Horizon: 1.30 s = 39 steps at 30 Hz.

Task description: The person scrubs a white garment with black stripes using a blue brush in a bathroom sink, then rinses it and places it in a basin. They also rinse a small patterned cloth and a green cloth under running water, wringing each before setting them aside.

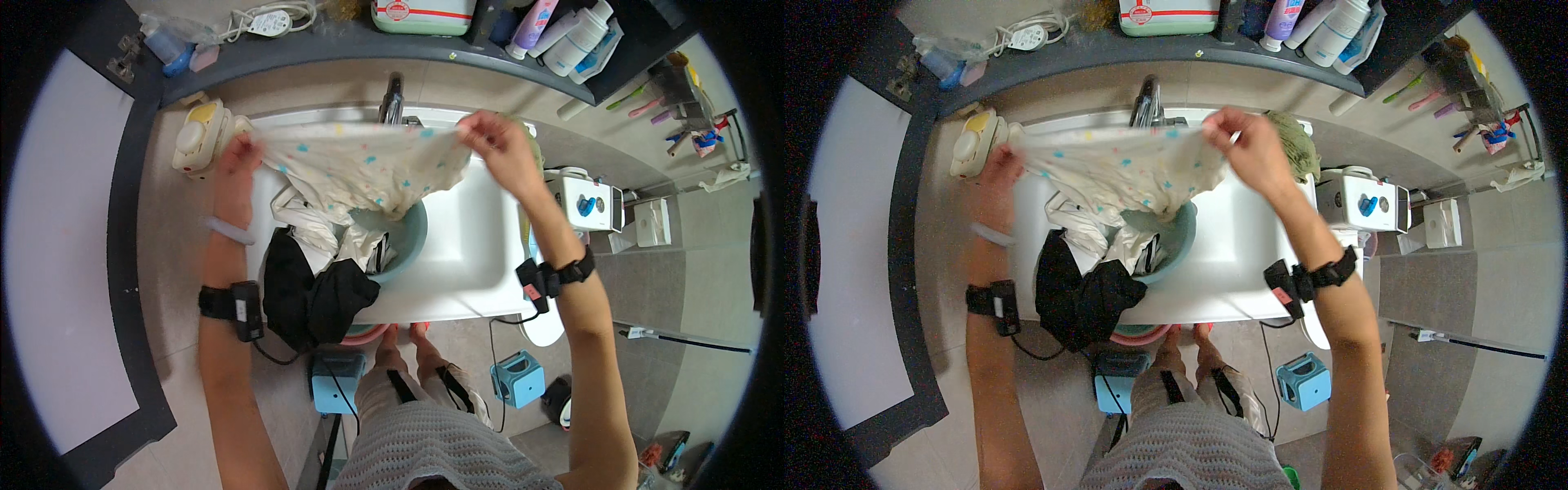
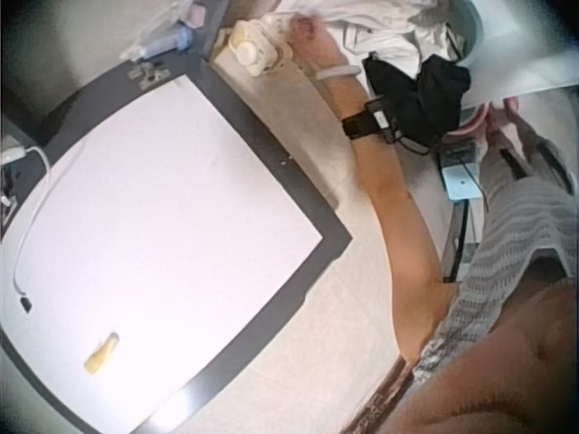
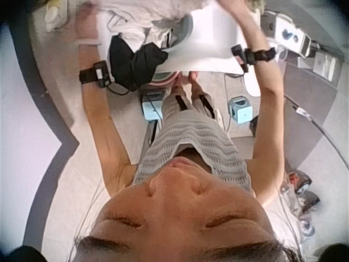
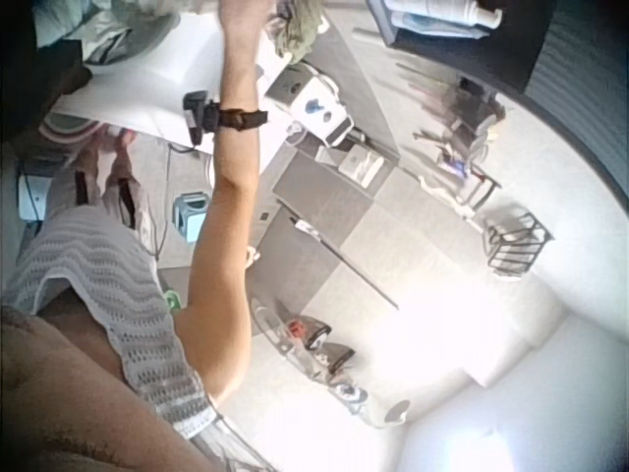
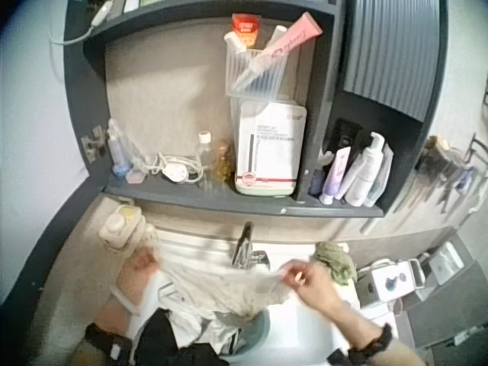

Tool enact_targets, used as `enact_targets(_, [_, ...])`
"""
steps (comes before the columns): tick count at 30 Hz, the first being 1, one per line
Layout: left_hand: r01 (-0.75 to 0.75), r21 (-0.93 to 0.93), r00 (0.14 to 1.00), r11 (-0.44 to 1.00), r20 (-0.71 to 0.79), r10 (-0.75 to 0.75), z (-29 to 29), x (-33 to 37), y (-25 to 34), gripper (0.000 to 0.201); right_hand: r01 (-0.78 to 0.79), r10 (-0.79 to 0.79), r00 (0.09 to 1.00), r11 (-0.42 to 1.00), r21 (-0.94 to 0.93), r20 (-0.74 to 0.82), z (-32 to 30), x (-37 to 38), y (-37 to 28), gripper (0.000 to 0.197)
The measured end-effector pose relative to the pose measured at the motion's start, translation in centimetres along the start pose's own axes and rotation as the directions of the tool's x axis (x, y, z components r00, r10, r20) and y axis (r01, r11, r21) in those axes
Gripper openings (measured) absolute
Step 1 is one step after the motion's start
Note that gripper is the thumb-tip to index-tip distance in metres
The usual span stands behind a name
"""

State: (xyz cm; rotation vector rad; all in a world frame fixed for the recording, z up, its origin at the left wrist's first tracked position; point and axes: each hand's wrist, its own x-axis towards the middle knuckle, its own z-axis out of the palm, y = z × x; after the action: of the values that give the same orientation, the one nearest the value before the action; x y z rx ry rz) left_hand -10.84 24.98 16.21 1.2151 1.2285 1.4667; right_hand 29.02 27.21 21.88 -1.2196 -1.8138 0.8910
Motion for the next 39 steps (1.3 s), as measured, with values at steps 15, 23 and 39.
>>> enact_targets(15, [-0.305, 0.945, 0.696, 0.12, 0.307, -0.649, 10.7, -3.0, -18.2, 0.018, 0.21, 0.369, 0.833, 0.478, -0.853, 0.412, 19.8, -6.7, 18.6, 0.016])
enact_targets(23, [-0.173, 0.984, 0.832, -0.036, 0.126, -0.54, 10.4, -0.6, -19.2, 0.015, 0.093, 0.162, 0.967, 0.487, -0.868, 0.194, 17.2, -5.4, 18.0, 0.015])
enact_targets(39, [-0.138, 0.386, 0.902, 0.912, 0.429, -0.045, 9.2, 4.1, -3.8, 0.019, 0.012, -0.009, 0.992, 1.0, 0.021, -0.127, 7.1, 1.2, 3.3, 0.012])
